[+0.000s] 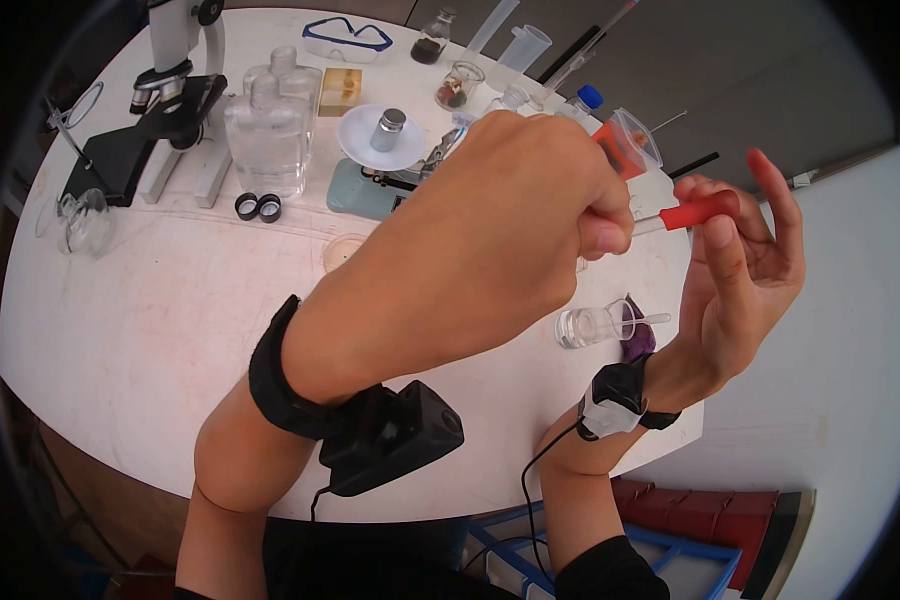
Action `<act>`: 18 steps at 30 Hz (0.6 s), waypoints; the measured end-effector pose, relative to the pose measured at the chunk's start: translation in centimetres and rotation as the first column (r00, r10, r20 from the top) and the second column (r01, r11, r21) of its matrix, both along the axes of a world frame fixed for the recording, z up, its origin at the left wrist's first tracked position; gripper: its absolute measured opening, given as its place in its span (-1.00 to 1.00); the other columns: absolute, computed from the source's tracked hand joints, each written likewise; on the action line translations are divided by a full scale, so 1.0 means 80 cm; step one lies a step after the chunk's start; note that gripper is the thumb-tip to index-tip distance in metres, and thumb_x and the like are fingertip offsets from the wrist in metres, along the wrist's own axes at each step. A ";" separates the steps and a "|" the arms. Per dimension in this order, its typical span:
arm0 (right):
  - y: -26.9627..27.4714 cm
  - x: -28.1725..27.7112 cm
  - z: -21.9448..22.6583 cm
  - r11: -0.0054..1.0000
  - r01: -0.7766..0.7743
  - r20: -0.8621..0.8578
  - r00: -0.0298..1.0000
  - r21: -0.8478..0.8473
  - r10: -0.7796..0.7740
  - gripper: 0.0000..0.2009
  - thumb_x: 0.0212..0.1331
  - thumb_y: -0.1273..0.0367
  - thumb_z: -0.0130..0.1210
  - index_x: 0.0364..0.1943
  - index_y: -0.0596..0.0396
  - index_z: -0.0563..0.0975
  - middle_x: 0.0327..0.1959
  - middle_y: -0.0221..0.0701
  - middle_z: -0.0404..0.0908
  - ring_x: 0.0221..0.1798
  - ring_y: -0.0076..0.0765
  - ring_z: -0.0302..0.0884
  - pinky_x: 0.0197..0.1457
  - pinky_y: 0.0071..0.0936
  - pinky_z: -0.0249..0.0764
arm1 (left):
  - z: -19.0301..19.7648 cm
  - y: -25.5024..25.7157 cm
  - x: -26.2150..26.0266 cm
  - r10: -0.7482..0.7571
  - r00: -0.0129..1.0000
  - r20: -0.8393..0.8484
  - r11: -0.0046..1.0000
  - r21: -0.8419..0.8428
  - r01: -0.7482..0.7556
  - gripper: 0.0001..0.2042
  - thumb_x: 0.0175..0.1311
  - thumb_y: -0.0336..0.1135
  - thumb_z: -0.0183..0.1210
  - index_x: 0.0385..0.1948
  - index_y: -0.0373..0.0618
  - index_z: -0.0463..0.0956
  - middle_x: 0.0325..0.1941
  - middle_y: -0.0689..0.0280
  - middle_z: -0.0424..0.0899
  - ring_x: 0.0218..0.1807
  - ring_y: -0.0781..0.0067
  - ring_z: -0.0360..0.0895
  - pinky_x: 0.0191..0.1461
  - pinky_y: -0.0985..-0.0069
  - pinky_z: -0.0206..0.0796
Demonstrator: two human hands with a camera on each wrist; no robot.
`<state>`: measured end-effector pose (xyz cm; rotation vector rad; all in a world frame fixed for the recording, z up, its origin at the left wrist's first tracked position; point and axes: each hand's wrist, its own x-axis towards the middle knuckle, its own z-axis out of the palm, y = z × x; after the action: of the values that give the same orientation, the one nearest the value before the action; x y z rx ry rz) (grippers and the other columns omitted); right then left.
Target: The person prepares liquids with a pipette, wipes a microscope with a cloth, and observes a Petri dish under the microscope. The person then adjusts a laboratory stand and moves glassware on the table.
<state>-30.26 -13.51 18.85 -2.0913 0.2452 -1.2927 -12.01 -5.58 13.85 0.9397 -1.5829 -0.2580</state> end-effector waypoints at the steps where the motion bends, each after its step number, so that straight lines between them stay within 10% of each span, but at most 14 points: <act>1: 0.000 0.001 0.000 1.000 0.000 0.011 1.000 0.009 0.000 -0.44 0.11 0.50 0.23 0.19 0.46 0.31 -0.25 -0.07 0.66 -0.07 -0.09 0.60 0.18 -0.13 0.39 | 0.000 0.000 0.000 0.004 1.000 -0.005 1.000 0.006 -0.004 -0.94 0.12 -0.49 0.22 -0.42 -0.26 0.65 -0.49 0.17 0.63 -0.34 0.24 0.48 -0.21 0.41 0.29; 18: 0.006 0.007 -0.001 0.999 0.047 0.021 0.999 -0.004 -0.047 -0.46 0.10 0.52 0.24 0.17 0.45 0.33 -0.25 -0.04 0.67 -0.11 -0.07 0.62 0.18 -0.13 0.41 | 0.002 -0.002 -0.006 0.190 0.982 0.011 0.973 -0.136 -0.187 -0.87 -0.07 -0.41 0.39 -0.48 -0.18 0.64 -0.49 0.28 0.65 -0.36 0.35 0.51 -0.28 0.47 0.27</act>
<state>-29.69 -13.06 18.74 -2.0863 0.2835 -1.3433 -12.47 -5.78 14.02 0.9830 -1.5010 -0.0072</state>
